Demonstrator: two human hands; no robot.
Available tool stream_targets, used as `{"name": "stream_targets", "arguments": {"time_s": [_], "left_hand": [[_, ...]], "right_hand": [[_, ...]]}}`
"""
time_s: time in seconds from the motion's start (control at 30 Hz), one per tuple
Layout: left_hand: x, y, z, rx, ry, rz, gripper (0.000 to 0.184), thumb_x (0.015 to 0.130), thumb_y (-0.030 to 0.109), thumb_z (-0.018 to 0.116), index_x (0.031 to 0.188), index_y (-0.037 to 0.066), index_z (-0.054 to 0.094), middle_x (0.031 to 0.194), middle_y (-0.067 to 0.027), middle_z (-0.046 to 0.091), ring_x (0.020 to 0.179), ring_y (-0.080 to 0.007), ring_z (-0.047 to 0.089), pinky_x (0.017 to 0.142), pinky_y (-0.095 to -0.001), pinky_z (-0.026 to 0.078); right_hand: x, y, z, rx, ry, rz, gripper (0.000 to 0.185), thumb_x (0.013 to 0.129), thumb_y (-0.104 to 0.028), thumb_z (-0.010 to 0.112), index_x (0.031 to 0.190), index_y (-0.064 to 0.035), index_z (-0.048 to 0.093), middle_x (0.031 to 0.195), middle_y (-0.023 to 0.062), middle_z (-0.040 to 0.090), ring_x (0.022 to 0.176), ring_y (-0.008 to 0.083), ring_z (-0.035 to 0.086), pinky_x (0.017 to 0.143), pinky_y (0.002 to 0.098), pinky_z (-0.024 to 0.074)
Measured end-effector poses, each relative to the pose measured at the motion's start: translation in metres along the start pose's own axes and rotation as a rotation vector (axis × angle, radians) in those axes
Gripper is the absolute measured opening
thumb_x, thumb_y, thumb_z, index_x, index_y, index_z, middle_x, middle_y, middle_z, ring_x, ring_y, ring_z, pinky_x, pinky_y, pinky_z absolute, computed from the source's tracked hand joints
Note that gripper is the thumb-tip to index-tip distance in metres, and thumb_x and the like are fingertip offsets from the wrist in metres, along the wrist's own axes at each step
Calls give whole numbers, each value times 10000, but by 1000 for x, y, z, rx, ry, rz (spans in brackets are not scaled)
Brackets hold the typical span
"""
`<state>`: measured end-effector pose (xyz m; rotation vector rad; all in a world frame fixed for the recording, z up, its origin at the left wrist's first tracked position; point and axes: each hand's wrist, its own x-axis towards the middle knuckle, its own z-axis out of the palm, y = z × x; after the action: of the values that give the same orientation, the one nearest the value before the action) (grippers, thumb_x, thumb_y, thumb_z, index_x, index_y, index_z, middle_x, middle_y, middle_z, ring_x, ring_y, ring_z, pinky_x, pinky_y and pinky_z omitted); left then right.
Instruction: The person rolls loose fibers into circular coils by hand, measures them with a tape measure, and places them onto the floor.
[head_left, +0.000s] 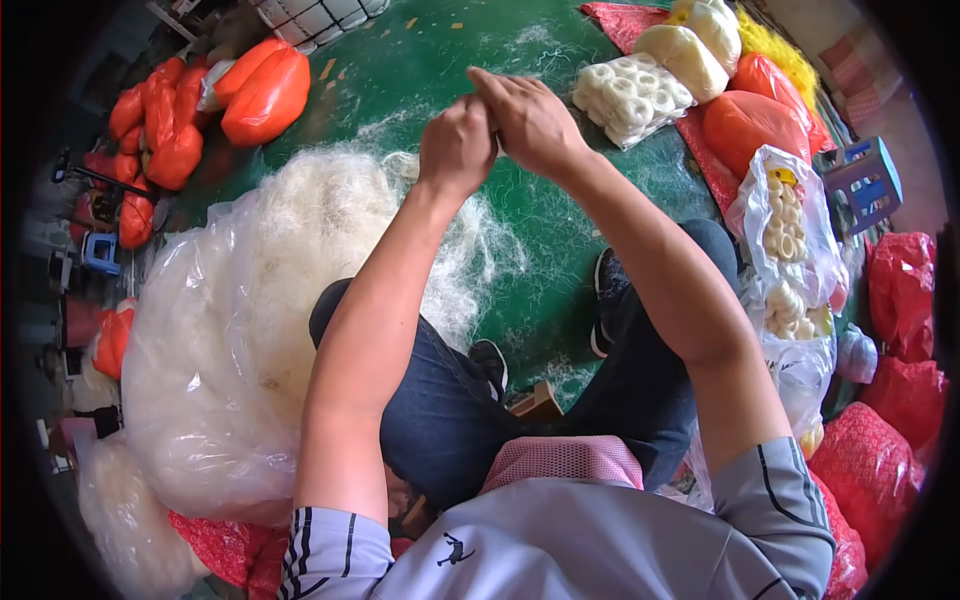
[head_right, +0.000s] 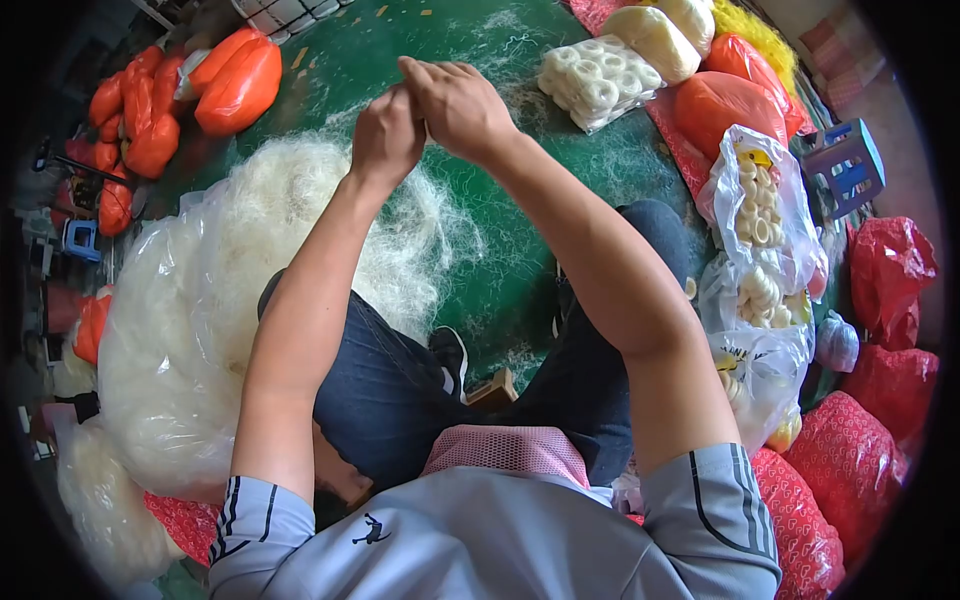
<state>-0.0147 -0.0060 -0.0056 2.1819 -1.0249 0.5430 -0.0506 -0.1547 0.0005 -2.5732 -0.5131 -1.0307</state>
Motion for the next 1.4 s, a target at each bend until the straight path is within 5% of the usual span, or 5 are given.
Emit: {"name": "stream_targets", "arguments": {"time_s": [0.1,0.2,0.43,1.3,1.4], "left_hand": [[2,0,3,21,63,27,190,915,76,600,1087,6,641,1011,-249,717,900,-467,691,763,-516,559],[4,10,3,98,-5,-84,211,925,90,591,1118,21,639,1019,-244,719,918,-470,688,785,-523,554],[4,7,-1,84,-55,-138,241,943,112,579,1160,30,644,1043,-246,724,928,-471,690,797,-525,556],[6,6,1,73,-83,-171,228,944,134,583,1104,-3,669,982,-274,724,946,-457,708,812,-513,561],[3,1,0,43,-88,-153,229,946,147,586,1098,1,672,977,-275,721,943,-466,700,811,-520,551]], "right_hand": [[-1,7,-5,63,-169,154,250,901,-113,577,1120,4,607,903,204,737,846,383,732,727,449,584],[2,1,-13,-82,-315,266,145,896,-119,580,980,-6,617,874,197,732,831,374,734,723,451,585],[-7,-5,3,-11,-10,173,93,920,-131,557,900,-40,560,845,174,704,742,395,705,651,491,560],[-5,-7,2,-127,-286,234,108,950,-170,534,962,-65,553,925,182,717,733,410,702,645,497,560],[-10,-7,8,-73,-125,188,110,947,-164,539,963,-56,553,904,173,712,738,407,702,639,494,562]]}}
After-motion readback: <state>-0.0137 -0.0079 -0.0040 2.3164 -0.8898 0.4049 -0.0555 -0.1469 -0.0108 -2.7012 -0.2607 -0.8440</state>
